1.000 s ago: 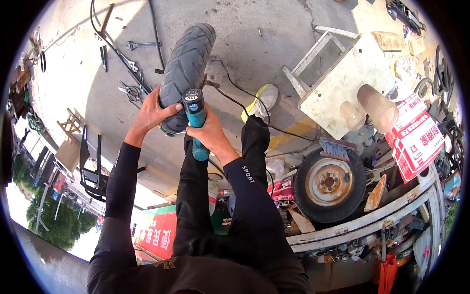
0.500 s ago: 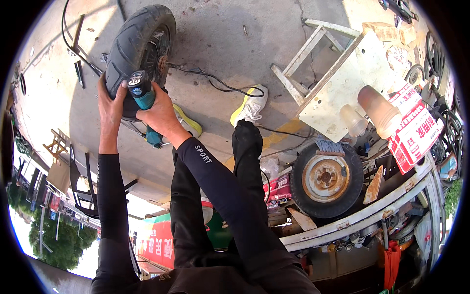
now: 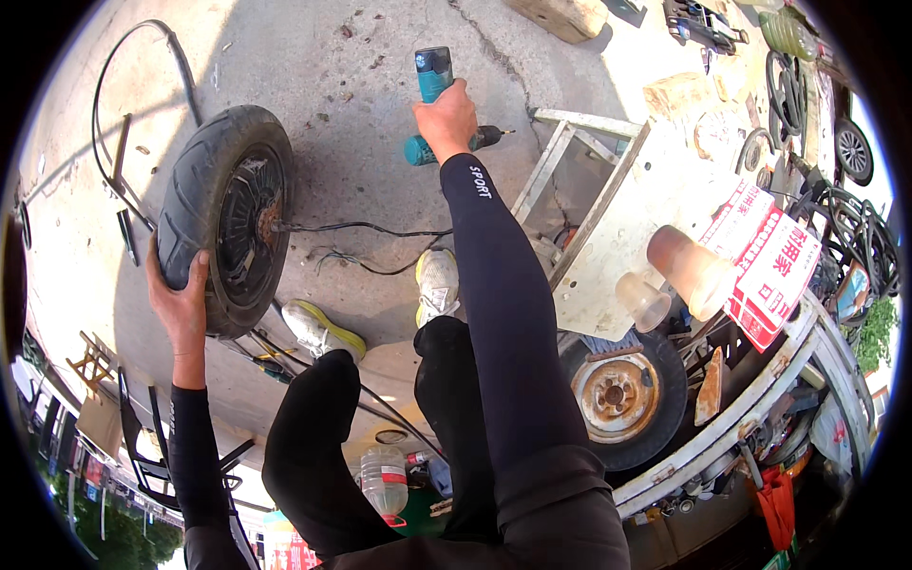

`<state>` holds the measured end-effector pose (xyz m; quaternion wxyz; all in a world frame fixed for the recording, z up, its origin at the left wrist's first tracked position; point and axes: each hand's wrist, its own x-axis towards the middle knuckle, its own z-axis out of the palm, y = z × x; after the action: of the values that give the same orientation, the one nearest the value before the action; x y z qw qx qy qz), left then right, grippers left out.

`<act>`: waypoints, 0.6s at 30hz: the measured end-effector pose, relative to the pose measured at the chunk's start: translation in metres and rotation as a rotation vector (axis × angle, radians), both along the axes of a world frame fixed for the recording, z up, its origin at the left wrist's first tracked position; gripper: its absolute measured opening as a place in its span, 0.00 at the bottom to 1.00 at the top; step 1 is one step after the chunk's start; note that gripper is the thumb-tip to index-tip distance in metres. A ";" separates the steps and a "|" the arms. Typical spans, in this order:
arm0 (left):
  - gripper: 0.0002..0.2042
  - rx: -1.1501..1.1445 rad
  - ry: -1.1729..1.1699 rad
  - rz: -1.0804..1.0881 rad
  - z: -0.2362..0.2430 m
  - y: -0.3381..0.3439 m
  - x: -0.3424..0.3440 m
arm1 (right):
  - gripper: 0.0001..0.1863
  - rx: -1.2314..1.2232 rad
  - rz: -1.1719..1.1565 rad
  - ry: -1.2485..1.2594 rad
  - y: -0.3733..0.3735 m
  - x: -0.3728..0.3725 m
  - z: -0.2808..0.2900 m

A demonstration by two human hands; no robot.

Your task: The person removes the rear wheel from a scooter, detaches the brake assembly, and uses a power drill to remove the axle nut. They then move the wheel to a workbench area and prepare the drill with a new bit to continue disassembly.

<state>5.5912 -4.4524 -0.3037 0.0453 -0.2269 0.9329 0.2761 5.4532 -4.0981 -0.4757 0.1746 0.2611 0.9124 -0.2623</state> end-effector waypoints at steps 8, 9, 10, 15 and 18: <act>0.45 0.040 -0.006 0.018 -0.001 -0.012 0.022 | 0.39 0.392 -0.118 -0.124 0.042 0.020 -0.089; 0.46 0.052 -0.007 0.022 0.001 -0.011 0.024 | 0.42 0.453 -0.086 0.015 0.047 0.010 -0.093; 0.46 0.062 -0.007 0.025 0.003 -0.010 0.024 | 0.44 0.512 -0.054 0.156 0.054 -0.007 -0.099; 0.50 0.062 -0.028 0.025 -0.001 -0.020 0.029 | 0.54 0.836 0.446 0.301 0.118 -0.146 -0.090; 0.54 0.030 -0.087 0.068 -0.001 -0.026 0.040 | 0.58 0.795 0.599 0.154 0.160 -0.220 -0.080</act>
<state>5.6317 -4.4781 -0.3045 0.0798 -0.2697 0.9175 0.2814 5.2333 -3.9384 -0.5560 0.0616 0.0141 0.9869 0.1486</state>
